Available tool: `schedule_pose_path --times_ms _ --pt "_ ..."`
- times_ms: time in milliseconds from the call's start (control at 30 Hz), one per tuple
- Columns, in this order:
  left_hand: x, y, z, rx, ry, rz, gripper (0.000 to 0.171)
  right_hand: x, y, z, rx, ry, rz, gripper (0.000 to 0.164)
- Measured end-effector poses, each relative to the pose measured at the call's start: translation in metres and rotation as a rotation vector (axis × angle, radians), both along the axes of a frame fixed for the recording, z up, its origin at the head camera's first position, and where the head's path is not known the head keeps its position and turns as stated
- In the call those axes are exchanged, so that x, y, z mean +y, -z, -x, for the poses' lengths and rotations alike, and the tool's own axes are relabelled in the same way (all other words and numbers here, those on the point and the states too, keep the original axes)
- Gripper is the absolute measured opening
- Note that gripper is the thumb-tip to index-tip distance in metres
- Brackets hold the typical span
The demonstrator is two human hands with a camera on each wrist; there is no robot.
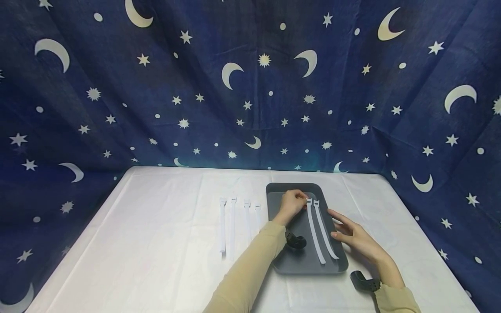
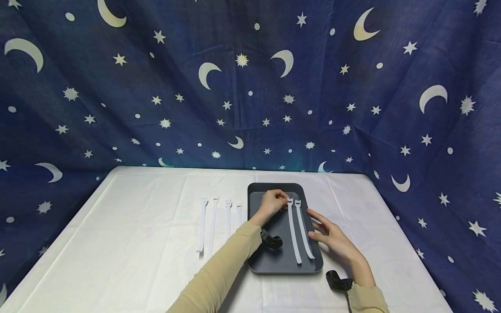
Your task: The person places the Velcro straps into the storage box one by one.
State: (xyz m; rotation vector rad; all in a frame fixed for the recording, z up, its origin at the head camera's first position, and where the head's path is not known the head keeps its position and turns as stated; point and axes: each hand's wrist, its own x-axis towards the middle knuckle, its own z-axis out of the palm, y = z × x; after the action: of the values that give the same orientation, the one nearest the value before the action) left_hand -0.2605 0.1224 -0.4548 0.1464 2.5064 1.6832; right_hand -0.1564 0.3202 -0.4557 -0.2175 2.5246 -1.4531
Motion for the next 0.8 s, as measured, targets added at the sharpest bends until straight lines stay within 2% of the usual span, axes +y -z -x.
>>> schedule_pose_path --times_ms 467,633,800 --pt "-0.0002 0.0043 0.0026 -0.003 -0.017 0.016 0.008 0.0013 0.0013 0.0001 0.009 0.0 -0.002 0.07" --pt "-0.0021 0.0035 0.0023 0.007 -0.011 -0.001 0.009 0.0011 0.0014 0.0004 0.005 0.001 0.005 0.07" --pt "-0.0037 0.0028 0.0025 -0.006 -0.012 -0.056 0.013 0.0009 0.0016 0.0002 0.001 0.003 0.007 0.07"
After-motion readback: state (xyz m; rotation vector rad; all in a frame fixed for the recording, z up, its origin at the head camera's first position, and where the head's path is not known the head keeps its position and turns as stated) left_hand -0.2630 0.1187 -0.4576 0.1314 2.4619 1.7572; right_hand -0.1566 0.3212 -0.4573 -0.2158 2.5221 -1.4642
